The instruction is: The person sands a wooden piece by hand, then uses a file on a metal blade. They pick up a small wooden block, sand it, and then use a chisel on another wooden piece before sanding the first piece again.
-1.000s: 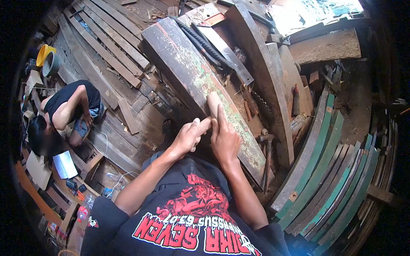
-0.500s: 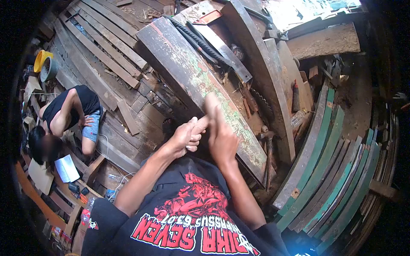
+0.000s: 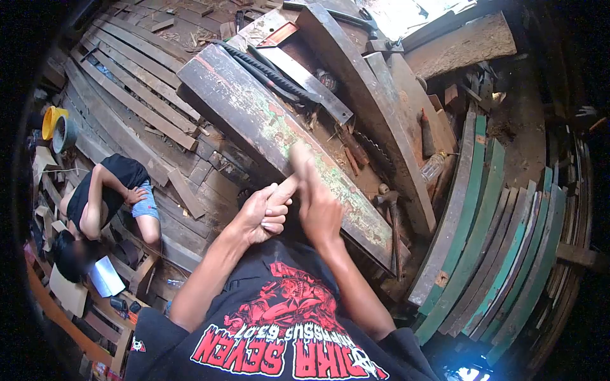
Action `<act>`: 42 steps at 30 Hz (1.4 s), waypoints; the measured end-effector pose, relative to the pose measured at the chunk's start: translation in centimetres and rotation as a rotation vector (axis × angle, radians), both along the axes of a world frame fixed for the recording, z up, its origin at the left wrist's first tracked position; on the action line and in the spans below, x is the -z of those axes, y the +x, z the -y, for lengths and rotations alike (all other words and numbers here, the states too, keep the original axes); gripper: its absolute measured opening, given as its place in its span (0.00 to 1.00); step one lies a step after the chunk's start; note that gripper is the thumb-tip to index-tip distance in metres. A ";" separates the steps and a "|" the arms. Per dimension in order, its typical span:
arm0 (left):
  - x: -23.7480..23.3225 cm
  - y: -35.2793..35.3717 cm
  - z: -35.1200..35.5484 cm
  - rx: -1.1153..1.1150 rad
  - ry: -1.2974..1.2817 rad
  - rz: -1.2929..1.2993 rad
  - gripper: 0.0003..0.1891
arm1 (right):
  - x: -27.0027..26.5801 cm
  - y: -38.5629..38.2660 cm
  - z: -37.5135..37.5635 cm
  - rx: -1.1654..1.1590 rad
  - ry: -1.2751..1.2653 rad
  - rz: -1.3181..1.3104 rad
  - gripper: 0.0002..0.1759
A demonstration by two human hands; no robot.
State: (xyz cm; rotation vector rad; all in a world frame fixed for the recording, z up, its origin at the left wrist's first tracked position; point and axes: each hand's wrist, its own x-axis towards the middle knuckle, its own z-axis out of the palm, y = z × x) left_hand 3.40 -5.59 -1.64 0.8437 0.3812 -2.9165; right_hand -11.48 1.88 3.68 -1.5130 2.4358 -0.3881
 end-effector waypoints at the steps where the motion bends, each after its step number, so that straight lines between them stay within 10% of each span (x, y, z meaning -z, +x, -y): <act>1: -0.7 -0.1 0.3 0.011 0.000 0.029 0.26 | 0.4 -0.3 0.8 0.028 -0.057 -0.010 0.30; 34: -2.1 -0.8 -2.4 0.046 -0.398 0.214 0.31 | 1.4 1.2 -3.2 -0.142 -0.257 0.179 0.31; 38: -6.0 -1.1 -2.5 0.105 -0.580 0.351 0.32 | -3.5 -6.7 1.7 0.345 -0.130 0.283 0.28; 42: -9.4 1.5 -2.7 -0.058 -0.618 0.426 0.32 | -5.9 -13.1 -0.6 0.211 -0.685 0.098 0.29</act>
